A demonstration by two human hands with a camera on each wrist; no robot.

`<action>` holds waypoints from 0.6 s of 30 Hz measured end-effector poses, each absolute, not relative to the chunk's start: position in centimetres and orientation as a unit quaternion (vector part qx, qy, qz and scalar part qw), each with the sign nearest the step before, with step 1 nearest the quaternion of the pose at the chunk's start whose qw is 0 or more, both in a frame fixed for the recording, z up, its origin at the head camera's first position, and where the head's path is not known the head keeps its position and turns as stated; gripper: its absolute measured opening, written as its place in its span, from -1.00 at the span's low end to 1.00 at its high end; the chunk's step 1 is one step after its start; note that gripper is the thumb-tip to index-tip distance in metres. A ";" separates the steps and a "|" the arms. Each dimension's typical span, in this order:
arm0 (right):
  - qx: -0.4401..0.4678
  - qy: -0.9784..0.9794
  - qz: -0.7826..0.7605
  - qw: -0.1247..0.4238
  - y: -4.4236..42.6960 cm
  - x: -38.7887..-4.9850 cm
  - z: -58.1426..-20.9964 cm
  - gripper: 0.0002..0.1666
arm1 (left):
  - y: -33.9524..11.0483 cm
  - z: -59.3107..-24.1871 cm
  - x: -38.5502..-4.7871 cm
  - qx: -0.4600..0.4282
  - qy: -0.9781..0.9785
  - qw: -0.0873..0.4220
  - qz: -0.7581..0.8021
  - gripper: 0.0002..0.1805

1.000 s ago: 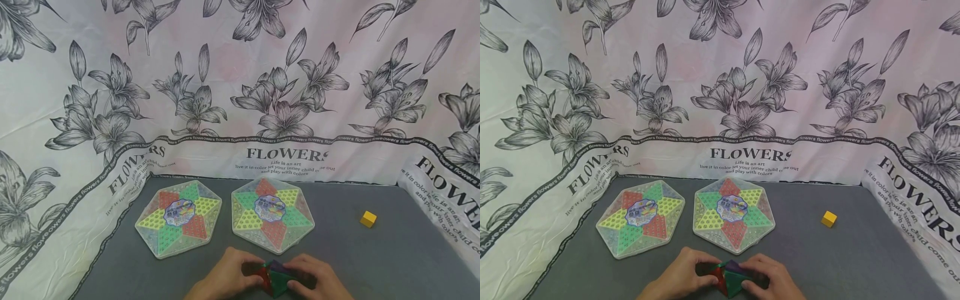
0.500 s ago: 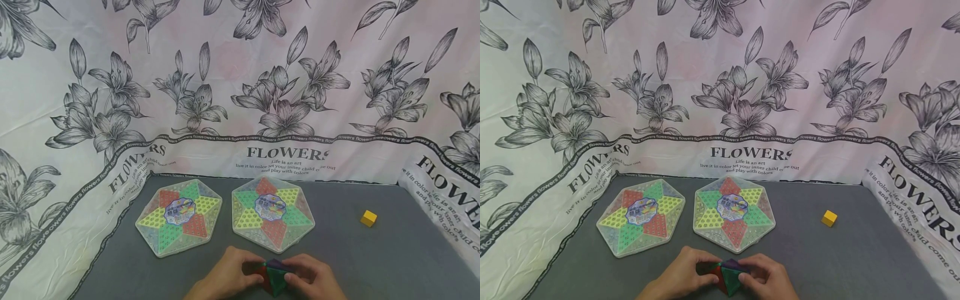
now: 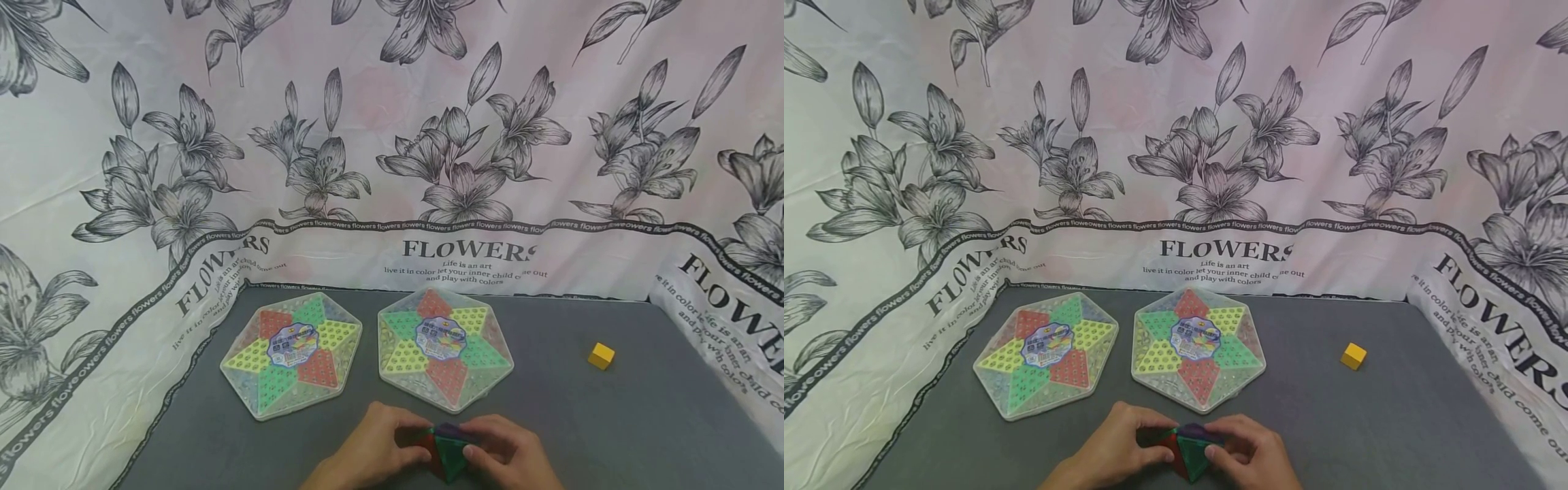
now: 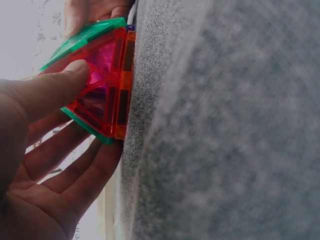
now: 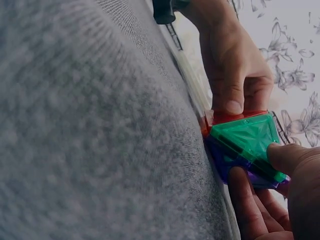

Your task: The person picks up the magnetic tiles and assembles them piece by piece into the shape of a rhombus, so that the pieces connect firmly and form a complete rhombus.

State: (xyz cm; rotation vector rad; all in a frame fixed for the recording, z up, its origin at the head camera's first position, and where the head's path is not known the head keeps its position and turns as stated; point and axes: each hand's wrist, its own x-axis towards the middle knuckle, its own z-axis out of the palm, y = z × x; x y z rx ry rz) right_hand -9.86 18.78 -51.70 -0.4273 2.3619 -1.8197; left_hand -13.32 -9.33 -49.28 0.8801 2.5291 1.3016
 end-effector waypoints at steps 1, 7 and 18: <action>-0.144 0.783 -0.602 0.064 18.8 -9.9 -51.7 -0.61 | -9.3 -49.3 -13.3 0.292 0.846 0.084 0.438 -0.68; -0.143 0.781 -0.606 0.052 18.6 -9.9 -51.9 -0.59 | -9.3 -49.3 -13.3 0.280 0.837 0.095 0.461 -0.67; -0.163 0.789 -0.592 0.008 18.3 -9.7 -52.1 -0.56 | -9.1 -49.0 -13.1 0.276 0.841 0.090 0.456 -0.66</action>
